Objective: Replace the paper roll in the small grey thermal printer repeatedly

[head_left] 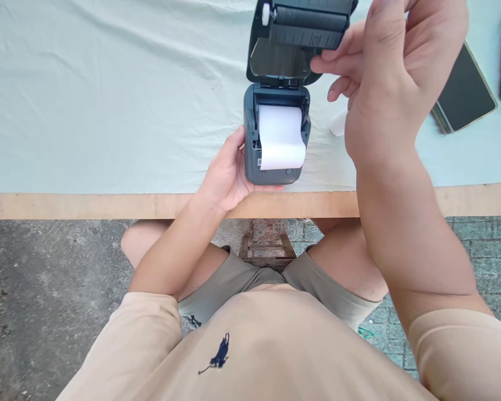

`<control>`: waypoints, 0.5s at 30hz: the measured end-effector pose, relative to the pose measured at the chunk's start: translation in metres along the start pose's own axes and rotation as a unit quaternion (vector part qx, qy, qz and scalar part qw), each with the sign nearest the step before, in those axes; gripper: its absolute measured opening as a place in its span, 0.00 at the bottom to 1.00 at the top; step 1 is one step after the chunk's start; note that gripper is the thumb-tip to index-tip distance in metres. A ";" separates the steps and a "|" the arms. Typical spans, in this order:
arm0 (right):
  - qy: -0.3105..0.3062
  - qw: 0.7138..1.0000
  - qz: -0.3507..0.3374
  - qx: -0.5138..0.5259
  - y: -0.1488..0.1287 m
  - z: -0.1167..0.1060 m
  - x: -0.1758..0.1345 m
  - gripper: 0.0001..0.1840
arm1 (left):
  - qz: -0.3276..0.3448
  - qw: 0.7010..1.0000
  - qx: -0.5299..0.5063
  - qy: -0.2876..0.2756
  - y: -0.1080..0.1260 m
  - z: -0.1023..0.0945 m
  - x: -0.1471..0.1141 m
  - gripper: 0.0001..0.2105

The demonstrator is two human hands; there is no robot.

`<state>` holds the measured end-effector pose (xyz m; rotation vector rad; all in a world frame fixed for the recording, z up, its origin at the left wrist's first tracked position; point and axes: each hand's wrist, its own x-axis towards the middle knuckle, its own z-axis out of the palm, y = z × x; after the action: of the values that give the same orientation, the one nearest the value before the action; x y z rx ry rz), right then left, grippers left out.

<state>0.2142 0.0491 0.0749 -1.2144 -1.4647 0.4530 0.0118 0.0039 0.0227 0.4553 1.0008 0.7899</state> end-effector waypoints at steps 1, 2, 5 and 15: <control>0.005 1.000 -0.021 -0.019 -0.001 -0.002 -0.001 0.24 | 0.002 1.000 0.000 0.007 0.001 0.001 0.000 0.26; 0.007 0.998 -0.045 -0.047 -0.003 -0.006 -0.003 0.24 | 0.004 1.000 0.002 0.010 0.001 0.002 -0.001 0.26; -0.092 0.977 -0.095 -0.169 -0.010 -0.015 -0.005 0.14 | 0.007 1.000 0.009 0.004 0.000 0.002 0.000 0.28; -0.306 0.886 -0.088 -0.338 0.002 -0.007 -0.010 0.05 | 0.010 1.000 0.013 -0.007 -0.005 0.001 -0.001 0.31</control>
<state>0.2200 0.0385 0.0703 -1.5291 -2.3914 0.1960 0.0140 -0.0005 0.0200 0.4938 0.9961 0.7905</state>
